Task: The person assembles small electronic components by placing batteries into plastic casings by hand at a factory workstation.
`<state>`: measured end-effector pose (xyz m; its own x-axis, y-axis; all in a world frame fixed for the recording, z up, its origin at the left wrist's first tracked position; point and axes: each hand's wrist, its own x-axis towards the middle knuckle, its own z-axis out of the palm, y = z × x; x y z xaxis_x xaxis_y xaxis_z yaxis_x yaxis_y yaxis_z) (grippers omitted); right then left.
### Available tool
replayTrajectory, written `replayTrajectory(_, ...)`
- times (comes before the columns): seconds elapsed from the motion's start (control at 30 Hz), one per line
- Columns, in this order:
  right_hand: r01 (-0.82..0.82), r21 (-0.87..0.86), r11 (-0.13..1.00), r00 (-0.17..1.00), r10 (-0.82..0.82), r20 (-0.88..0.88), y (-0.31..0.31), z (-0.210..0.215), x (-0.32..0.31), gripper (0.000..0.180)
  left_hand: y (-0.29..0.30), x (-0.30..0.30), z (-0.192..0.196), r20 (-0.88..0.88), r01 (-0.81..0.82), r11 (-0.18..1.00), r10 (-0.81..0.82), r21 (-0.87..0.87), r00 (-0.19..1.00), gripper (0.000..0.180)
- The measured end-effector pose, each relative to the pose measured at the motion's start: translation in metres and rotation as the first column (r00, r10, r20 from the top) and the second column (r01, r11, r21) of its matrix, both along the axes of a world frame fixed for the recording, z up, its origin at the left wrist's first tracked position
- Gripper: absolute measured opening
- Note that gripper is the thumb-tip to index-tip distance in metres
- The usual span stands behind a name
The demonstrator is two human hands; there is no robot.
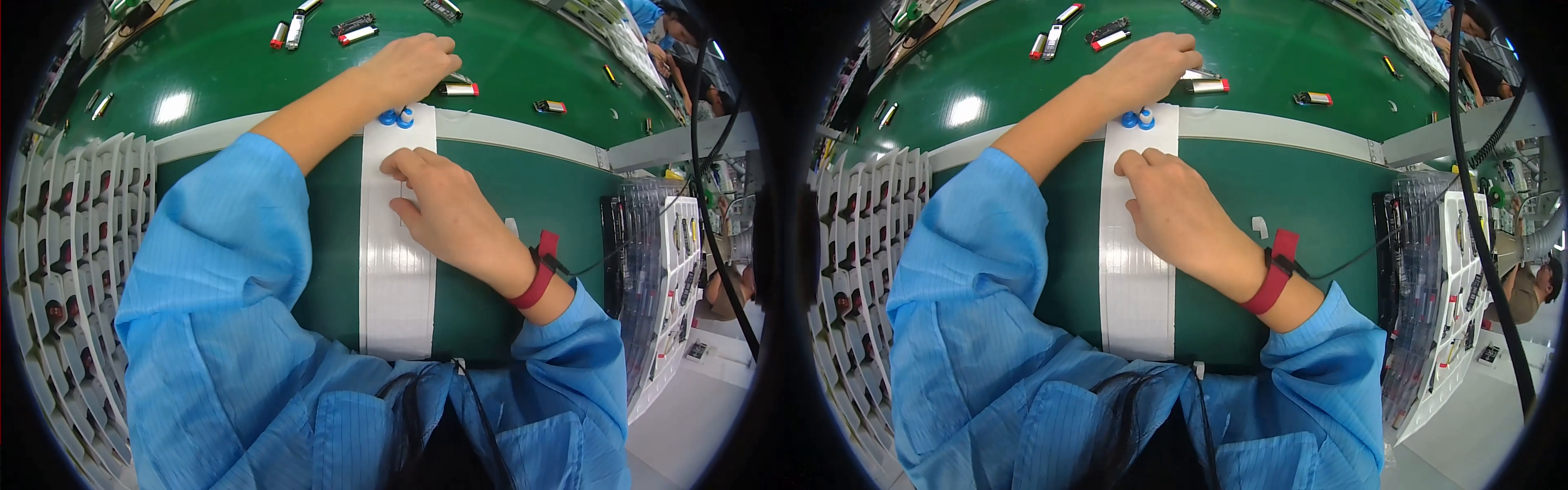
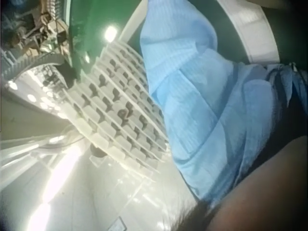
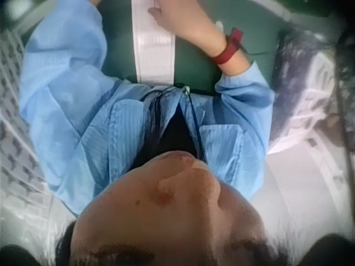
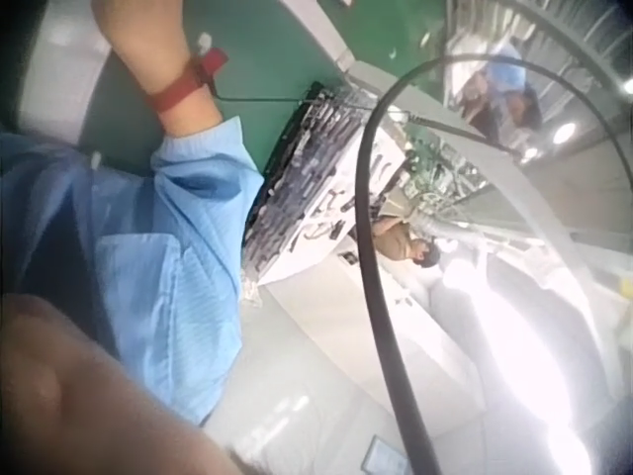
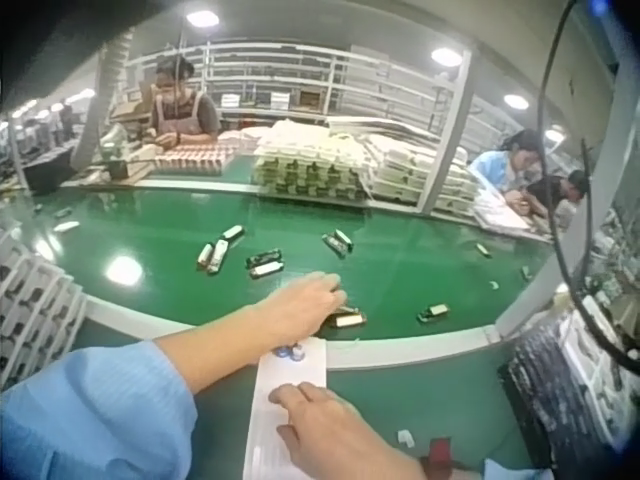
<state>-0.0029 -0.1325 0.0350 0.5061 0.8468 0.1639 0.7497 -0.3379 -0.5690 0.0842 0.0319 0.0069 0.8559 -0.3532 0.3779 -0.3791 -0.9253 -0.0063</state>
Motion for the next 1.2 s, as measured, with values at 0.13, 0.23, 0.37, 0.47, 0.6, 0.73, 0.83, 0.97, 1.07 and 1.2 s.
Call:
replayTrajectory(0.13,0.017,0.048,0.999,0.976,-0.006,-0.217,0.002,-0.005,0.010,0.028,0.012,-0.010,-0.002,-0.033,0.125,0.962,-0.137,-0.243,0.990,0.020)
replayTrajectory(0.23,0.035,-0.003,0.999,0.963,-0.035,-0.266,0.005,-0.005,0.016,0.029,0.016,0.000,0.000,-0.253,-0.053,0.878,-0.079,-0.476,0.964,0.020)
replayTrajectory(0.37,0.047,-0.093,0.995,0.920,-0.080,-0.384,0.010,-0.002,0.025,0.025,0.002,0.013,0.007,-0.425,-0.283,0.863,0.089,-0.419,0.901,0.024)
replayTrajectory(0.47,0.029,0.075,0.997,0.984,-0.015,-0.178,0.008,-0.015,0.014,0.026,-0.005,0.019,0.001,-0.425,-0.333,0.889,0.182,-0.314,0.887,0.025)
replayTrajectory(0.6,-0.234,0.238,0.943,0.898,0.116,0.424,-0.015,-0.011,-0.018,0.018,-0.016,0.007,-0.003,-0.172,-0.335,0.930,0.310,-0.148,0.935,0.021)
replayTrajectory(0.73,-0.421,0.394,0.817,0.901,0.325,0.288,-0.048,0.022,-0.032,0.013,-0.004,-0.034,0.016,-0.115,-0.246,0.794,0.220,-0.556,0.969,0.020)
replayTrajectory(0.83,0.259,0.681,0.685,0.913,0.056,-0.404,-0.044,0.038,0.006,0.026,-0.010,-0.049,0.026,-0.338,-0.309,0.318,-0.040,-0.896,0.940,0.021)
replayTrajectory(0.97,0.593,0.575,0.563,0.593,0.177,-0.785,-0.034,0.038,0.064,0.033,-0.019,-0.066,0.033,-0.399,-0.353,0.213,-0.241,-0.911,0.885,0.026)
replayTrajectory(1.07,0.585,0.550,0.597,0.571,0.178,-0.801,-0.033,0.016,0.077,0.035,-0.027,-0.072,0.029,-0.264,-0.415,-0.268,-0.458,-0.869,0.849,0.027)
replayTrajectory(1.2,0.600,0.543,0.588,0.603,0.114,-0.790,-0.034,0.002,0.081,0.034,-0.025,-0.072,0.023,-0.249,-0.485,-0.401,-0.513,-0.777,0.822,0.029)
